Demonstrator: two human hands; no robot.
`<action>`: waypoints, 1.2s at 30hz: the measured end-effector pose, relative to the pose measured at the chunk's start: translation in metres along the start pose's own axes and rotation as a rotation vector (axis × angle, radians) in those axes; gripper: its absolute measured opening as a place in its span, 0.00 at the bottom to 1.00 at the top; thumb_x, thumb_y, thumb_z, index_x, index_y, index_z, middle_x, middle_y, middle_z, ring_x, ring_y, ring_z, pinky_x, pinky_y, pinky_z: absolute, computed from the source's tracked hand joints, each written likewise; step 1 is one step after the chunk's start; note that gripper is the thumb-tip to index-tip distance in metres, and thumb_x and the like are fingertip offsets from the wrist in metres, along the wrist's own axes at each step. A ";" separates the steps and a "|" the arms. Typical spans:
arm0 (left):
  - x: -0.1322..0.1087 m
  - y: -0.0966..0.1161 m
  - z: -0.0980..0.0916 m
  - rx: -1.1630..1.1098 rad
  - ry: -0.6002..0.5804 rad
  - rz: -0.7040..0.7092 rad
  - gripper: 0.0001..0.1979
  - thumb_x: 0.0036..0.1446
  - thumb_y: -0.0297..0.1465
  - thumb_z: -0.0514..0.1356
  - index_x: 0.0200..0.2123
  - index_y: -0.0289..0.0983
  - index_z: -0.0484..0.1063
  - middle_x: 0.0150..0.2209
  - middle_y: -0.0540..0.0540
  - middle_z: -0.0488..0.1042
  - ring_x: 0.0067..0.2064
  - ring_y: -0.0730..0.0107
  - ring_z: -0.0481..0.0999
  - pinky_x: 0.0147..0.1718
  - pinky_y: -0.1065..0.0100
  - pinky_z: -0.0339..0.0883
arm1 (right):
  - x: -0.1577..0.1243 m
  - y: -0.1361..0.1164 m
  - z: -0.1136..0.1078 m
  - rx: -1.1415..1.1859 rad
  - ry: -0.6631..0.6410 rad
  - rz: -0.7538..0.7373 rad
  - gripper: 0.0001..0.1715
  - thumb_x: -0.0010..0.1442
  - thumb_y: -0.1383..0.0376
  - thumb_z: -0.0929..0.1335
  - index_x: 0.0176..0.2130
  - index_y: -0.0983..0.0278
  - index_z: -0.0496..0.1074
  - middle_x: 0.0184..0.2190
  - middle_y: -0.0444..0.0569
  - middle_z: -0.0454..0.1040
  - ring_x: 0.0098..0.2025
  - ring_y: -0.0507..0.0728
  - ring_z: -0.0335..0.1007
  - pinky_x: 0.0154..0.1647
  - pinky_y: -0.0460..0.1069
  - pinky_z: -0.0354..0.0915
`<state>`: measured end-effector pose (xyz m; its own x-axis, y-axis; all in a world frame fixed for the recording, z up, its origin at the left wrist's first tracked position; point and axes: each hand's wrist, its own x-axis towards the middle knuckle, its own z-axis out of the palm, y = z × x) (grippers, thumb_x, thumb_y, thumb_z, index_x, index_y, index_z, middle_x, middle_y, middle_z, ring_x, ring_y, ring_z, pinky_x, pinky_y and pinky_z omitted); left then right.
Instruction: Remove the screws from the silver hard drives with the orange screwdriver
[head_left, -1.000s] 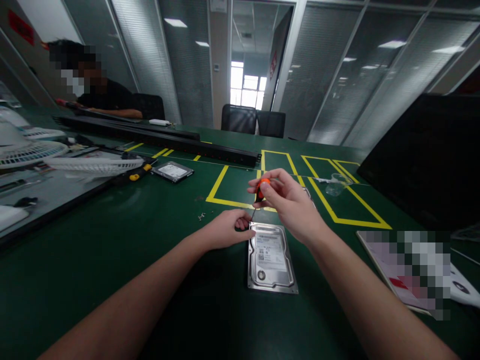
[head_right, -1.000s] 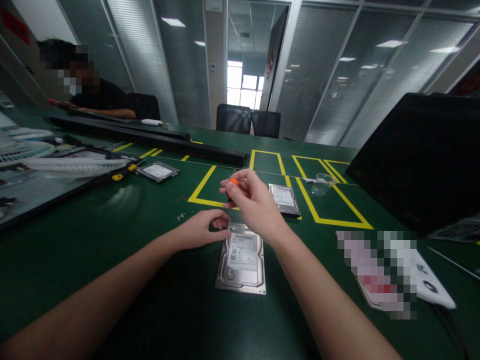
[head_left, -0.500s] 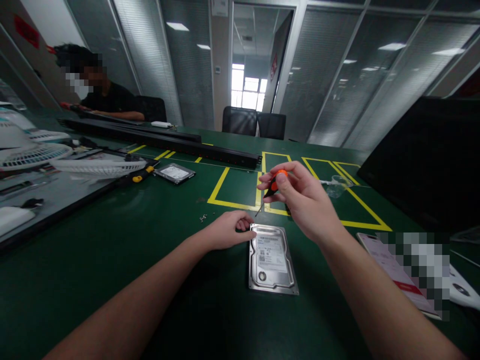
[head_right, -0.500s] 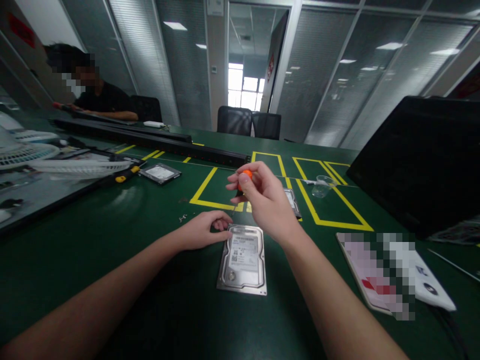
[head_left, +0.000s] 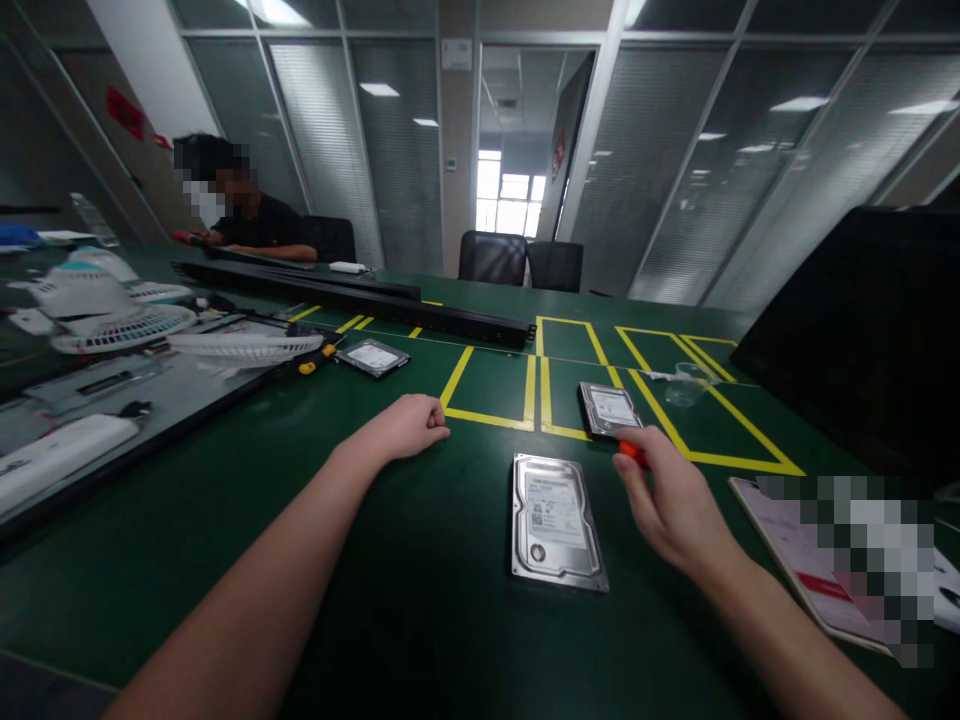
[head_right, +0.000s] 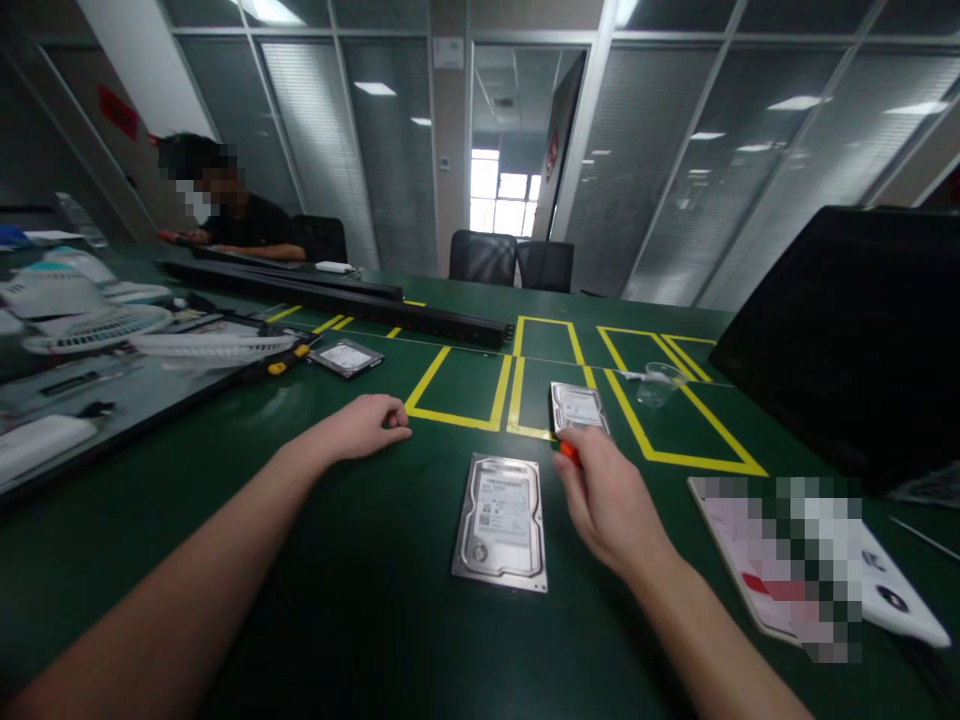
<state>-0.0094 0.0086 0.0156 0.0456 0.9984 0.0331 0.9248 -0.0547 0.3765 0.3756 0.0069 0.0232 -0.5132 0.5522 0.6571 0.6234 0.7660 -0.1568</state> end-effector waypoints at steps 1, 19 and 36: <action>0.001 0.000 0.004 -0.002 -0.011 -0.001 0.09 0.57 0.39 0.66 0.35 0.39 0.79 0.36 0.45 0.79 0.36 0.62 0.76 0.34 0.66 0.64 | -0.003 0.001 0.002 -0.004 -0.008 0.011 0.12 0.74 0.63 0.62 0.53 0.64 0.68 0.40 0.53 0.74 0.39 0.60 0.75 0.39 0.53 0.69; -0.030 0.116 0.040 -0.650 -0.100 0.416 0.09 0.68 0.37 0.59 0.42 0.37 0.74 0.35 0.49 0.73 0.35 0.69 0.71 0.34 0.69 0.64 | -0.004 -0.040 0.012 0.289 -0.110 -0.057 0.14 0.70 0.69 0.67 0.53 0.59 0.75 0.45 0.54 0.80 0.45 0.60 0.78 0.43 0.54 0.73; -0.025 0.125 0.057 -1.014 -0.058 0.260 0.12 0.64 0.37 0.64 0.39 0.34 0.81 0.37 0.43 0.83 0.39 0.64 0.80 0.41 0.64 0.72 | -0.006 -0.025 0.019 0.161 -0.077 0.001 0.10 0.69 0.68 0.67 0.48 0.61 0.77 0.41 0.54 0.83 0.41 0.61 0.81 0.42 0.54 0.73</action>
<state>0.1267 -0.0223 0.0096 0.2400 0.9520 0.1900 0.1355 -0.2266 0.9645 0.3517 -0.0095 0.0095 -0.5606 0.5717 0.5991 0.5246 0.8049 -0.2772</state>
